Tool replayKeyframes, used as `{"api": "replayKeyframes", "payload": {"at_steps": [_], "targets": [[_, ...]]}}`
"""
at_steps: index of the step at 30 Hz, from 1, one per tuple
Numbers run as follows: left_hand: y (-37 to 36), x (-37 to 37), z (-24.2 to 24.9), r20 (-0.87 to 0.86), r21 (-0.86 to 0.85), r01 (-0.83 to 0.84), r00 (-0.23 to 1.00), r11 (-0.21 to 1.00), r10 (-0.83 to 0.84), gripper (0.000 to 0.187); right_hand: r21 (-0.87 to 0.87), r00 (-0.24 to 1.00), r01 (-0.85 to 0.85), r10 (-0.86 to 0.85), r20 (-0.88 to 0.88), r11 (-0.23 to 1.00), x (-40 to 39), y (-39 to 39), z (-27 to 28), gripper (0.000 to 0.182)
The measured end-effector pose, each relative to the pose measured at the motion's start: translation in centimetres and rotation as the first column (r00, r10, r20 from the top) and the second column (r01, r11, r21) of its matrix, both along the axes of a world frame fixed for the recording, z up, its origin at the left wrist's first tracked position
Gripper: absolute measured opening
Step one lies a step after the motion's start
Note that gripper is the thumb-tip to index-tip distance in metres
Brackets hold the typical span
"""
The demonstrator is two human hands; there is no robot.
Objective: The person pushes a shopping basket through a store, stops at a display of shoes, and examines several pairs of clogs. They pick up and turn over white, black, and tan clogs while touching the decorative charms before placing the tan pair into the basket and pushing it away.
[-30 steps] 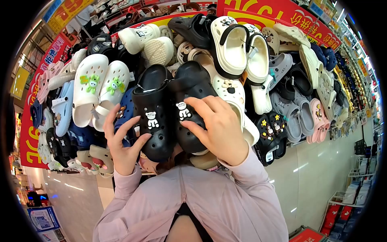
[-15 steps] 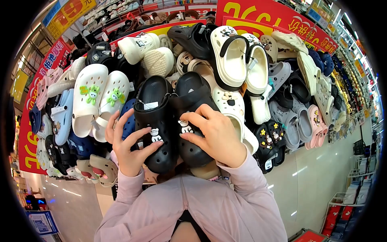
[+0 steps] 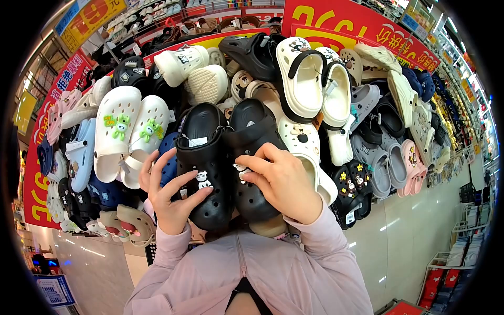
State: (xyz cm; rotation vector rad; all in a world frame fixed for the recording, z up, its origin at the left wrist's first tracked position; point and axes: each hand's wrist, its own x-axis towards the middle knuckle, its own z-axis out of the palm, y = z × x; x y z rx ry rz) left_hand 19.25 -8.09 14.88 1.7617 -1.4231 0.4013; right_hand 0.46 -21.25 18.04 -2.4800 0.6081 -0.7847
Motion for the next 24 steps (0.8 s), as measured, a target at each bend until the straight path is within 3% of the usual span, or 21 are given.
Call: {"api": "replayKeyframes", "payload": {"at_steps": [11,16,18,19,21,24], "targets": [[0.0,0.7,0.4,-0.033,0.003,0.024,0.999,1.0,-0.023,0.041,0.123,0.997,0.002,0.007,-0.071,0.992,0.1,0.3,1.1,0.028],[-0.1,0.6,0.4,-0.055,0.004,0.026,0.998,1.0,-0.026,0.04,-0.066,0.999,0.026,-0.029,-0.046,0.997,0.5,0.3,0.4,0.031],[0.0,0.5,0.4,-0.104,0.011,0.044,0.994,0.999,-0.043,0.039,0.085,0.994,-0.029,0.038,-0.106,0.996,0.2,0.1,1.4,0.039],[0.1,0.5,0.3,-0.097,0.007,0.045,0.994,0.999,-0.044,0.039,0.08,0.994,-0.028,0.036,-0.1,0.996,0.2,0.1,2.1,0.039],[0.2,0.6,0.1,-0.16,-0.039,0.063,0.985,0.997,-0.068,0.037,-0.038,0.999,0.029,-0.027,0.029,0.999,0.4,-0.2,3.6,0.048],[1.2,0.9,-0.1,-0.23,-0.099,0.035,0.971,0.994,-0.057,0.04,-0.233,0.999,0.043,-0.035,0.038,0.972,1.9,-1.3,4.4,0.055]]}}
